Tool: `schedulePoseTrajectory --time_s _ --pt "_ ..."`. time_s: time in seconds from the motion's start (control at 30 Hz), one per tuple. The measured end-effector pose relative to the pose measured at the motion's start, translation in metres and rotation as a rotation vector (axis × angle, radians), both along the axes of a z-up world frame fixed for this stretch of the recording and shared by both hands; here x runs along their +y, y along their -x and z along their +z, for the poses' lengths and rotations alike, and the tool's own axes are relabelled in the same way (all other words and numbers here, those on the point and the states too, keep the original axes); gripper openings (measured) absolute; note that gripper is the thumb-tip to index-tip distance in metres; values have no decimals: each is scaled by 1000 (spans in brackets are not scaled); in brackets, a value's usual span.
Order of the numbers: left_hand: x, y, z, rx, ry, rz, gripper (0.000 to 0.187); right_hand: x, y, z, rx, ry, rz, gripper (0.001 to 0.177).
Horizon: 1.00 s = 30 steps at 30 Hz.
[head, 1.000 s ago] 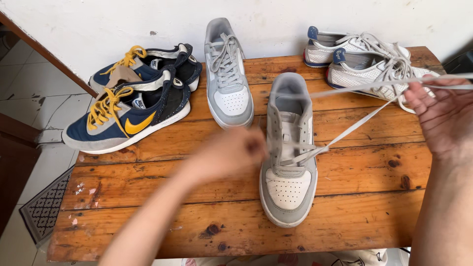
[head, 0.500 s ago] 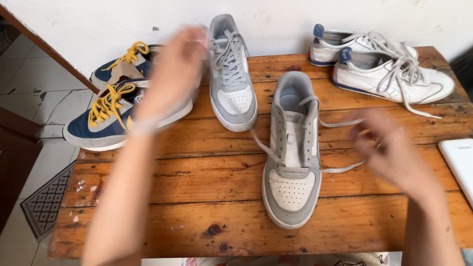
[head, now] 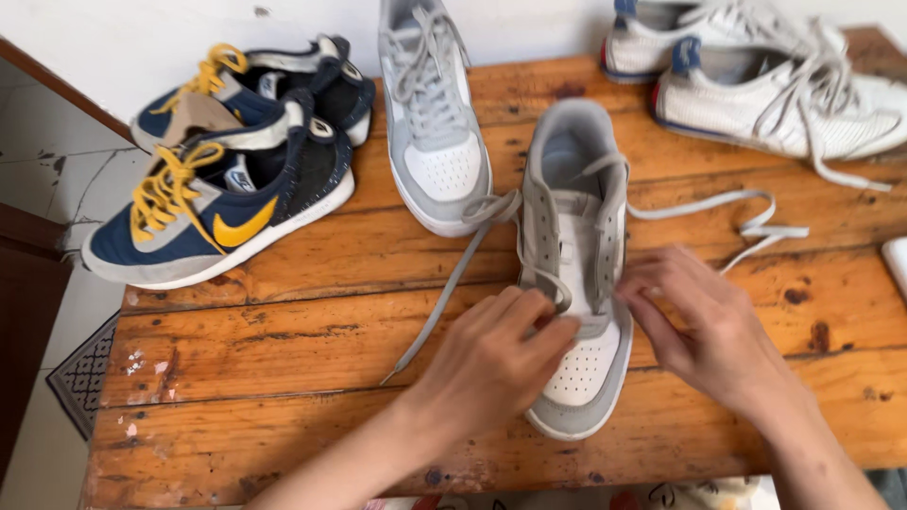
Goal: The person threads a gray shoelace through the eyelets of a gray and white sneaker on a wooden table. They pull the laces through multiple times, adjusting the fit and tension, and tie a knot at the top.
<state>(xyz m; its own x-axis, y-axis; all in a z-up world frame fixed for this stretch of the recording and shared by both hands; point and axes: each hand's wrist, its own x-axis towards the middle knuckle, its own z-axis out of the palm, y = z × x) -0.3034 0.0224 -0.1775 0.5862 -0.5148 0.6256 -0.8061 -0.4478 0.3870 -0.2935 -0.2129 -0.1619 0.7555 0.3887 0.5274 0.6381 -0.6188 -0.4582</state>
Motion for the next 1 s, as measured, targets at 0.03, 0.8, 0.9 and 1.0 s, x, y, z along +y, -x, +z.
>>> schedulePoseTrajectory --time_s 0.03,0.8,0.9,1.0 --pt "-8 2 -2 -9 -17 43 20 1 -5 -1 -120 44 30 16" --pt "-30 -1 5 594 174 56 11 -8 -30 -17 -12 99 106 33" --pt "-17 -4 4 766 247 -55 12 -8 -35 -16 -11 96 116 31" --pt "-11 -2 -7 937 302 -46 11 -4 -35 -10 -8 65 128 33"
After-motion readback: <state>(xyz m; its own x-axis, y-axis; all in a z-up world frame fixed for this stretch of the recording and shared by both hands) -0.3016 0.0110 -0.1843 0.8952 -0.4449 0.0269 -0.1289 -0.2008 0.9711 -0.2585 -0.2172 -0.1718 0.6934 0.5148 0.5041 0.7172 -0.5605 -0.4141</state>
